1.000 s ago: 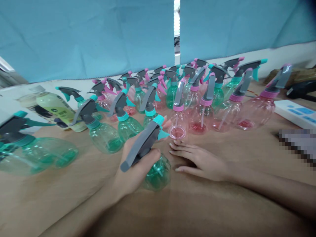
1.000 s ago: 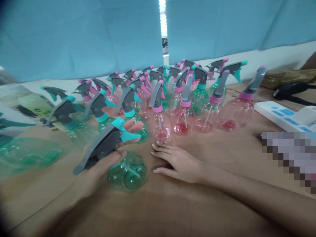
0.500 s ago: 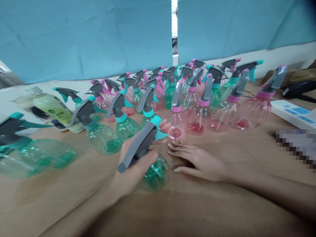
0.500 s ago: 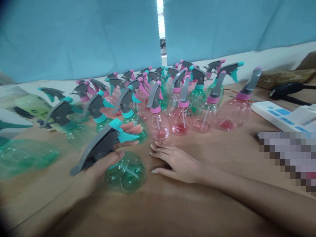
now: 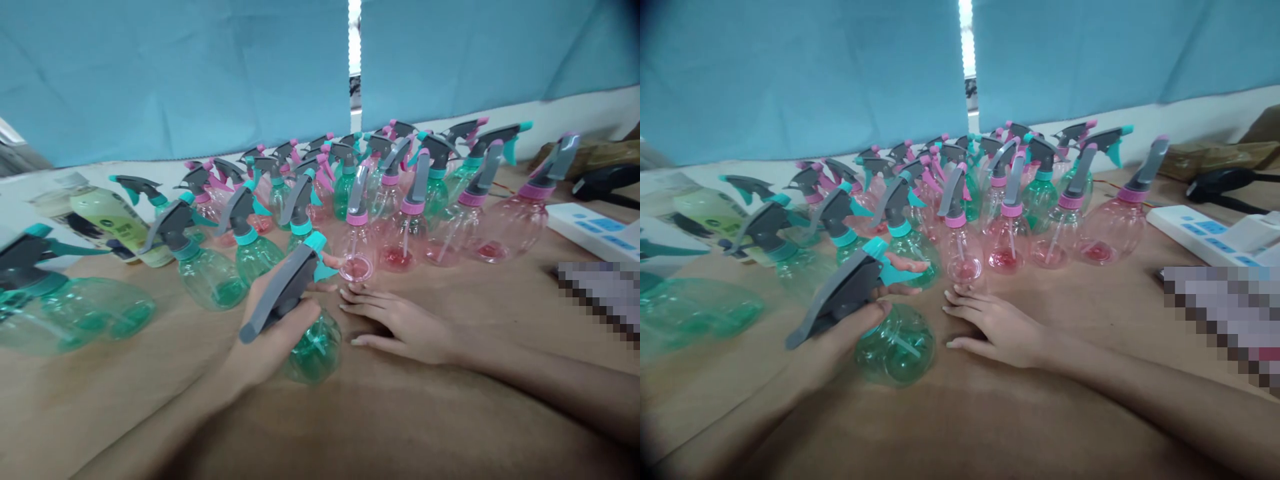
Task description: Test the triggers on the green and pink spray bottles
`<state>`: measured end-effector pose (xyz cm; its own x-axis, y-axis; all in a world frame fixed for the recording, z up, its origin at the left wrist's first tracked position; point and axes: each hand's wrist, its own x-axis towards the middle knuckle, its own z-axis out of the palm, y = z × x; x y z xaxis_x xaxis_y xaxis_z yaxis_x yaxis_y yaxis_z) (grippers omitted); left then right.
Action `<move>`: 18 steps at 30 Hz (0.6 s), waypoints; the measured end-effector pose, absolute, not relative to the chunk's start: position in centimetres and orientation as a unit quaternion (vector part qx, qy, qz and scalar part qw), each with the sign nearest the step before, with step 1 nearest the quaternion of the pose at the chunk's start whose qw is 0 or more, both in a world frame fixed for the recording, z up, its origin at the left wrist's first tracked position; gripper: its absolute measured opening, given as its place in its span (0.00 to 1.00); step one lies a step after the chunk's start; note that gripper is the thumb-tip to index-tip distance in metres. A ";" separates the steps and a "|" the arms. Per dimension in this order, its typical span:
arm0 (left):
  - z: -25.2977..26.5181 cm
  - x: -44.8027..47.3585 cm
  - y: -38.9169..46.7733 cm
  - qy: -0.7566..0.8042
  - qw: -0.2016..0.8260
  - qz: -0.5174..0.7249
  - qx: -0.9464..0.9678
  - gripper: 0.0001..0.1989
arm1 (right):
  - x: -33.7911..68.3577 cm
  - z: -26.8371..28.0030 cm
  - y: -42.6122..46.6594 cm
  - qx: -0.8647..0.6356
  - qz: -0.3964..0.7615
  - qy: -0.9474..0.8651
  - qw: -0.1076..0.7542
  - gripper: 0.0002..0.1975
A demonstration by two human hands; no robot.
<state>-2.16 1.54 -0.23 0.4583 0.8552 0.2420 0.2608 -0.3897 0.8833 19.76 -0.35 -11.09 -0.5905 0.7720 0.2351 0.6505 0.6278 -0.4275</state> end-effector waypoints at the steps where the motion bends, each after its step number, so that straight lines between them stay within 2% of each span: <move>1: -0.3 -2.2 1.5 0.367 0.414 0.365 0.748 0.19 | 19.7 -11.1 -0.4 -0.404 0.151 -0.878 0.206 0.31; 6: -0.8 -2.5 1.6 0.374 0.405 0.374 0.746 0.20 | 19.7 -11.1 -0.3 -0.400 0.156 -0.876 0.220 0.30; 18: 0.1 -1.8 1.5 0.384 0.380 0.380 0.751 0.10 | 19.8 -11.4 -0.3 -0.396 0.168 -0.870 0.239 0.30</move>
<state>-1.81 1.46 0.14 0.4164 0.8649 0.2803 0.2874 -0.4177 0.8619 19.82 -0.32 -11.40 -0.5714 0.7702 0.2832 0.6097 0.6295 -0.4817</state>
